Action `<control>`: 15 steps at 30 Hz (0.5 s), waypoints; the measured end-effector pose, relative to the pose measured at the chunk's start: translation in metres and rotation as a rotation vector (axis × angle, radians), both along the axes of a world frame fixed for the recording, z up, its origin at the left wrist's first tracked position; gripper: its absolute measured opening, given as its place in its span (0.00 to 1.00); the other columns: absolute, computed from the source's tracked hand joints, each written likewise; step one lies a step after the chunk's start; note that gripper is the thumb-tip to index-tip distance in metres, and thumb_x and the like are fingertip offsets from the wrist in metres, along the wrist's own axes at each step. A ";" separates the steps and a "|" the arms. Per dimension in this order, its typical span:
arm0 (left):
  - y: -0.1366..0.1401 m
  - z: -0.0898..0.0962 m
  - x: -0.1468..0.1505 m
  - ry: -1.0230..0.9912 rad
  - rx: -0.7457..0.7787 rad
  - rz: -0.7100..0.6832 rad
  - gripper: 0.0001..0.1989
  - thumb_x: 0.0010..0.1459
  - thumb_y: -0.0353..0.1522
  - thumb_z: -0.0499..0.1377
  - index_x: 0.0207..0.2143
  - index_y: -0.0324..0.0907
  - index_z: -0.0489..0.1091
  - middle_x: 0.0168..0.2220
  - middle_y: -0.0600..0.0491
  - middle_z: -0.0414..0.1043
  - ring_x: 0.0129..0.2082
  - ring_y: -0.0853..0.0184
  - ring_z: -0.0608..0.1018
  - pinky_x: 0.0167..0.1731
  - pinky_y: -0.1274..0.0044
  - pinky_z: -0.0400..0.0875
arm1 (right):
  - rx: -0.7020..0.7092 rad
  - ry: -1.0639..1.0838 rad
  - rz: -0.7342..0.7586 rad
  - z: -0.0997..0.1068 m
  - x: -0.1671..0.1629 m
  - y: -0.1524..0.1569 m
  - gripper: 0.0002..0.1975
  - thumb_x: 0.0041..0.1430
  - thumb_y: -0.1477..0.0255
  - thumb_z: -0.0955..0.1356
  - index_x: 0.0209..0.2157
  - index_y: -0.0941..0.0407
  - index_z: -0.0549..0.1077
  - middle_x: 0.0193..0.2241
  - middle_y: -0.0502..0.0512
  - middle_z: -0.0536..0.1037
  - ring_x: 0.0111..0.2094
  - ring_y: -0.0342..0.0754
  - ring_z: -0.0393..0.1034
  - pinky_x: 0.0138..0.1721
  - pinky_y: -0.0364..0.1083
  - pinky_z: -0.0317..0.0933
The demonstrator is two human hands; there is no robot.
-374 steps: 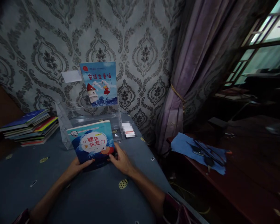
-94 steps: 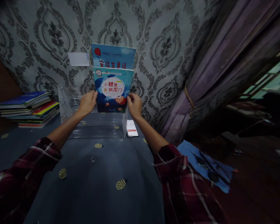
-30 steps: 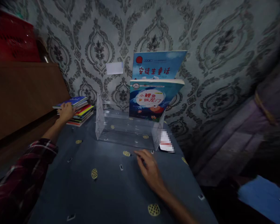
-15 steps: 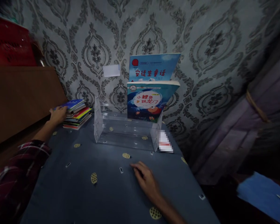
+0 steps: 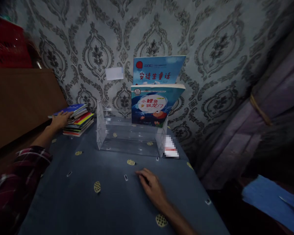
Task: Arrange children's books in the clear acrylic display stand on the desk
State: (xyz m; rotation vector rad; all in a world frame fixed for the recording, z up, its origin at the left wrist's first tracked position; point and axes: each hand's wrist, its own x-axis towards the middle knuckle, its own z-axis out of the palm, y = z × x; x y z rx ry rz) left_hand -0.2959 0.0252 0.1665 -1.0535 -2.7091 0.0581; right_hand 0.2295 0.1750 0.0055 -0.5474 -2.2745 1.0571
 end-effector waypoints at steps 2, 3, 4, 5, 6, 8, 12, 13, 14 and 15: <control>-0.002 0.002 0.000 -0.003 0.008 0.000 0.34 0.61 0.26 0.50 0.71 0.47 0.57 0.72 0.40 0.55 0.72 0.42 0.56 0.61 0.39 0.55 | -0.009 -0.005 0.001 -0.001 0.001 0.000 0.16 0.67 0.64 0.63 0.41 0.54 0.81 0.35 0.59 0.81 0.37 0.53 0.78 0.40 0.49 0.72; -0.003 0.003 0.000 -0.001 0.011 0.000 0.33 0.61 0.27 0.50 0.70 0.47 0.59 0.71 0.40 0.56 0.71 0.42 0.57 0.61 0.40 0.57 | -0.013 -0.009 0.001 -0.001 0.001 0.001 0.16 0.67 0.64 0.63 0.41 0.54 0.81 0.35 0.59 0.81 0.37 0.53 0.78 0.40 0.49 0.72; -0.004 0.005 0.000 0.003 0.012 0.001 0.33 0.61 0.26 0.49 0.69 0.47 0.60 0.71 0.39 0.58 0.70 0.42 0.60 0.60 0.40 0.58 | -0.017 -0.013 0.001 -0.002 0.001 0.001 0.16 0.67 0.64 0.63 0.41 0.54 0.81 0.35 0.59 0.81 0.38 0.53 0.78 0.41 0.49 0.72; -0.005 0.006 0.001 0.013 0.008 0.001 0.32 0.61 0.26 0.49 0.68 0.46 0.62 0.70 0.38 0.60 0.69 0.42 0.62 0.59 0.41 0.59 | -0.022 -0.016 0.002 -0.002 0.002 0.001 0.16 0.67 0.64 0.63 0.41 0.54 0.81 0.36 0.59 0.81 0.38 0.53 0.78 0.41 0.49 0.72; -0.006 0.007 0.003 0.029 -0.001 -0.001 0.31 0.62 0.26 0.48 0.67 0.44 0.63 0.68 0.37 0.62 0.67 0.42 0.65 0.59 0.41 0.60 | -0.026 -0.017 0.006 -0.003 0.002 0.001 0.16 0.67 0.64 0.63 0.41 0.54 0.81 0.36 0.59 0.81 0.39 0.53 0.78 0.42 0.49 0.72; -0.008 0.009 0.005 0.068 -0.025 -0.007 0.29 0.62 0.25 0.47 0.65 0.40 0.64 0.65 0.34 0.67 0.64 0.43 0.69 0.58 0.43 0.61 | -0.031 -0.016 0.012 -0.003 0.002 0.001 0.16 0.67 0.64 0.63 0.42 0.53 0.81 0.37 0.58 0.81 0.40 0.52 0.78 0.42 0.49 0.72; -0.012 0.014 0.010 0.116 -0.056 -0.009 0.26 0.64 0.24 0.45 0.62 0.35 0.67 0.59 0.33 0.72 0.59 0.46 0.74 0.58 0.48 0.61 | -0.020 -0.012 0.008 -0.002 0.001 0.001 0.16 0.67 0.63 0.62 0.41 0.53 0.81 0.37 0.59 0.81 0.39 0.53 0.78 0.41 0.49 0.72; -0.012 0.016 0.010 0.123 -0.063 -0.005 0.26 0.65 0.24 0.45 0.61 0.36 0.68 0.58 0.33 0.73 0.58 0.47 0.75 0.57 0.50 0.62 | -0.016 -0.013 0.006 -0.002 0.001 0.001 0.17 0.67 0.63 0.63 0.41 0.54 0.81 0.36 0.59 0.81 0.38 0.53 0.78 0.41 0.49 0.72; -0.012 0.017 0.010 0.129 -0.072 0.000 0.25 0.65 0.25 0.45 0.60 0.36 0.69 0.57 0.33 0.74 0.57 0.48 0.76 0.57 0.52 0.63 | -0.013 -0.016 0.004 -0.002 0.001 0.001 0.17 0.67 0.63 0.63 0.41 0.54 0.81 0.36 0.59 0.82 0.38 0.53 0.78 0.41 0.49 0.72; -0.012 0.019 0.010 0.134 -0.081 0.006 0.24 0.65 0.25 0.46 0.59 0.36 0.70 0.55 0.33 0.76 0.55 0.48 0.77 0.56 0.54 0.63 | -0.012 -0.020 0.001 -0.002 0.001 0.001 0.17 0.67 0.63 0.63 0.41 0.54 0.82 0.36 0.59 0.82 0.39 0.53 0.78 0.41 0.50 0.72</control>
